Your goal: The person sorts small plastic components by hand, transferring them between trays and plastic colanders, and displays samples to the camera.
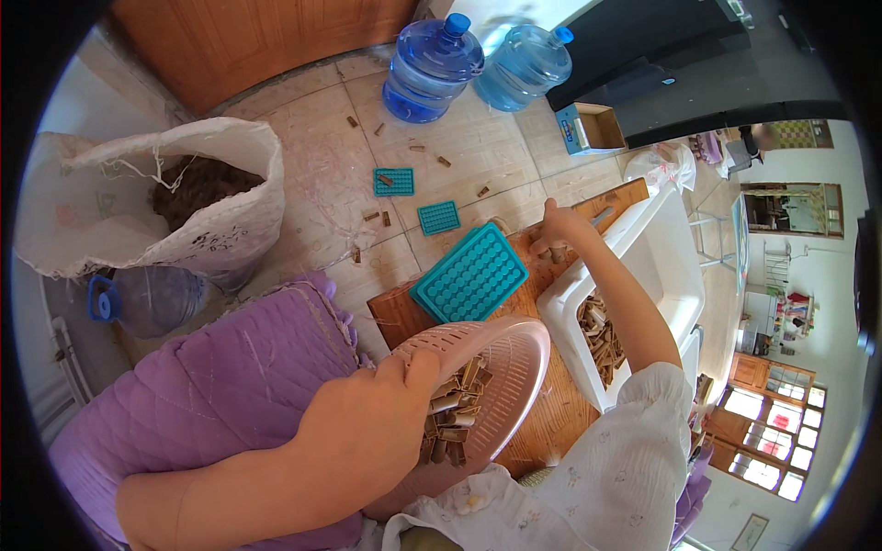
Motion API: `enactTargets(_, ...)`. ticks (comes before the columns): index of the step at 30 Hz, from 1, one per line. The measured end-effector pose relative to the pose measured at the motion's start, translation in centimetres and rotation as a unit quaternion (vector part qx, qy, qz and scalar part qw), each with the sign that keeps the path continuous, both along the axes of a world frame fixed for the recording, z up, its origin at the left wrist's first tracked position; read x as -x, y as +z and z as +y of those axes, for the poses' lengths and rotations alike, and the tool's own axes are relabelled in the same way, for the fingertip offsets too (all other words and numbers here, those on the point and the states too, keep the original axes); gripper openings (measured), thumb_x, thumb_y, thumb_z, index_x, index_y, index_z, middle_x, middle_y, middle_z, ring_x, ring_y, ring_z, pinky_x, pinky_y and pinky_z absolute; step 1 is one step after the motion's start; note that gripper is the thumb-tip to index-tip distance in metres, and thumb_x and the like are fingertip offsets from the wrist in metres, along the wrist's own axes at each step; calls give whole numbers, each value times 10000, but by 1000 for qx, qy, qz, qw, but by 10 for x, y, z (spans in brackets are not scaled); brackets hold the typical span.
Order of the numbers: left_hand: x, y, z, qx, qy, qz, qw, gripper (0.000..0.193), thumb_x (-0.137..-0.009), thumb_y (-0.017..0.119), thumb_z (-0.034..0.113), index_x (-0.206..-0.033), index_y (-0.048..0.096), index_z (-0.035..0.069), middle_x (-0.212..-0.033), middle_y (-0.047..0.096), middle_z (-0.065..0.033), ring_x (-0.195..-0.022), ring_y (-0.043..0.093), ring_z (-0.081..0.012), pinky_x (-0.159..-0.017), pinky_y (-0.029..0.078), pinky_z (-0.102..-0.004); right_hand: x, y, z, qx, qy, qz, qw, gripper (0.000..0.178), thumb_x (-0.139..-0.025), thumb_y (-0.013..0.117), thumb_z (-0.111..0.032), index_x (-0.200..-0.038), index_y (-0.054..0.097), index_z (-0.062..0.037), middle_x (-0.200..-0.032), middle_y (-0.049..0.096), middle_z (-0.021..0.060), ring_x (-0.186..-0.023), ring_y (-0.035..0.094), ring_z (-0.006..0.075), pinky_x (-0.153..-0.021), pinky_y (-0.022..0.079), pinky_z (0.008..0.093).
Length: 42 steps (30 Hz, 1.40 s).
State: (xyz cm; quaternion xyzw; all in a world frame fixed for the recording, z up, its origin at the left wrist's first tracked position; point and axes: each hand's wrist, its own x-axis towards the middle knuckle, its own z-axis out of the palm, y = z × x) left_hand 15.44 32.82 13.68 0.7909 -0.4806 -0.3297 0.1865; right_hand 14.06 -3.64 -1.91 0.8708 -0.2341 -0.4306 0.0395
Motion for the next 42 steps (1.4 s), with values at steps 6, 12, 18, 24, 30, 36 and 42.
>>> enactTargets(6,1,2,2,-13,-5,-5,1000,212,-727,504,67,-909,415,2,-747,572,-151,-577,606,-250,-452,486,-315,-1,-5,-13,23,47,-36,998,635,-558,727,-211,-1017,404,85,-853,590,266,-830,593,359,-668,493,379)
enactTargets(12,0,4,4,-10,-1,8,1000,222,-722,501,60,-914,413,-8,-748,572,-162,-553,603,-261,-444,485,-328,-4,5,-4,5,10,-33,999,611,-579,732,-257,-1008,464,86,-878,597,248,-837,592,359,-692,487,382)
enactTargets(18,0,-4,3,-1,-4,-5,1000,252,-712,504,60,-932,407,-16,-738,572,-167,-543,601,-269,-440,483,-335,-7,8,16,36,-23,-65,997,557,-600,690,-421,-899,603,41,-926,618,180,-873,599,315,-728,495,356)
enactTargets(24,1,-1,7,1,-3,0,1000,291,-704,507,64,-959,403,-29,-725,571,-169,-530,595,-280,-438,481,-339,-3,-5,1,-1,-1,4,1000,401,-559,700,-225,-844,618,45,-747,636,168,-685,626,293,-621,506,342)
enactTargets(30,3,1,6,12,-8,-2,1000,292,-701,502,63,-959,402,-31,-705,570,-180,-535,591,-310,-454,481,-368,2,54,-8,-147,-157,-177,960,385,-582,706,-184,-862,514,-2,-635,597,99,-537,559,171,-464,449,294)
enactTargets(36,0,-12,5,20,-11,-12,1000,256,-710,499,70,-920,399,-36,-696,569,-237,-583,574,-377,-523,470,-437,53,191,92,-393,-238,-332,824,332,-718,642,-98,-965,431,-31,-720,601,82,-599,542,111,-512,414,224)
enactTargets(42,0,-1,2,-28,-22,8,999,322,-706,517,112,-960,376,-27,-751,551,-271,-763,534,-434,-669,426,-477,135,187,195,-381,-160,-346,842,391,-671,682,-81,-981,448,-39,-794,598,59,-562,476,56,-526,393,213)
